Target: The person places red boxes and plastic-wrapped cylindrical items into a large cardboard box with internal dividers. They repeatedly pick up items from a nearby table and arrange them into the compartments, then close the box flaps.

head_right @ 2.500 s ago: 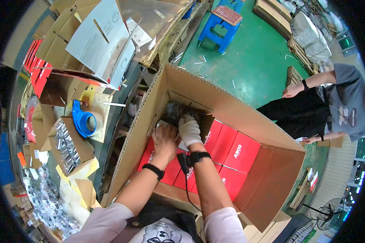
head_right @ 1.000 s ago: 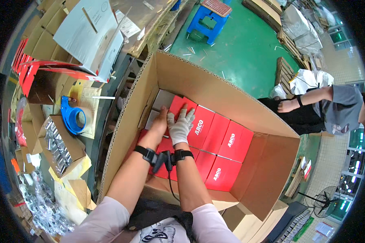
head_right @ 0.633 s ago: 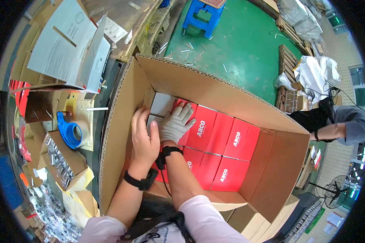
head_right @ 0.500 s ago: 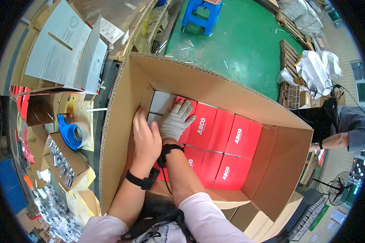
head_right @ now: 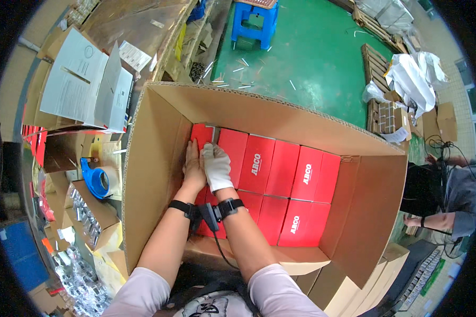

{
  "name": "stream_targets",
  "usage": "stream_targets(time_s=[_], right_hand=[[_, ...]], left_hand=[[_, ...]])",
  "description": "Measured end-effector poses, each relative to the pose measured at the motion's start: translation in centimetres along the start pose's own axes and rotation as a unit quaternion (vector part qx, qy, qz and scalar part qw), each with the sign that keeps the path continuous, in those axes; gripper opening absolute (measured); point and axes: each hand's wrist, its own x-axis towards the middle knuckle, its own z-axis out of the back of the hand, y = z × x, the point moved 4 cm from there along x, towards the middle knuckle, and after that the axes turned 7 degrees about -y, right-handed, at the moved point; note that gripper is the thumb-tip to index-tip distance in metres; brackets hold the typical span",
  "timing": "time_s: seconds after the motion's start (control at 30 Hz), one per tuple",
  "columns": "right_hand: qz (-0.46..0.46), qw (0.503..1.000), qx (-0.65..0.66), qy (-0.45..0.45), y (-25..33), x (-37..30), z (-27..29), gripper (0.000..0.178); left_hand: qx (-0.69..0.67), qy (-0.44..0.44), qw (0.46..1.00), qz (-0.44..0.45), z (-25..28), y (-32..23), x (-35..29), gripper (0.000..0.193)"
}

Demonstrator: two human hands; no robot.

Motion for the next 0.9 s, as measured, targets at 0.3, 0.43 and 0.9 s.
stream_targets(time_s=[0.3, 0.43, 0.9], right_hand=[[0.096, 0.985, 0.133, -0.051, -4.6, 1.1, 6.4, 0.023], [0.234, 0.944, -0.195, -0.128, -3.5, 0.1, 10.0, 0.037], [0.424, 0.717, -0.543, 0.102, -1.8, 3.3, 4.6, 0.062]], left_hand=[[0.120, -0.068, 0.978, -0.154, -1.4, -2.9, 1.7, 0.061], [0.156, -0.048, 0.972, -0.169, -2.7, -3.2, 1.3, 0.063], [0.250, 0.083, 0.943, -0.203, -2.3, -2.2, -1.9, 0.080]])
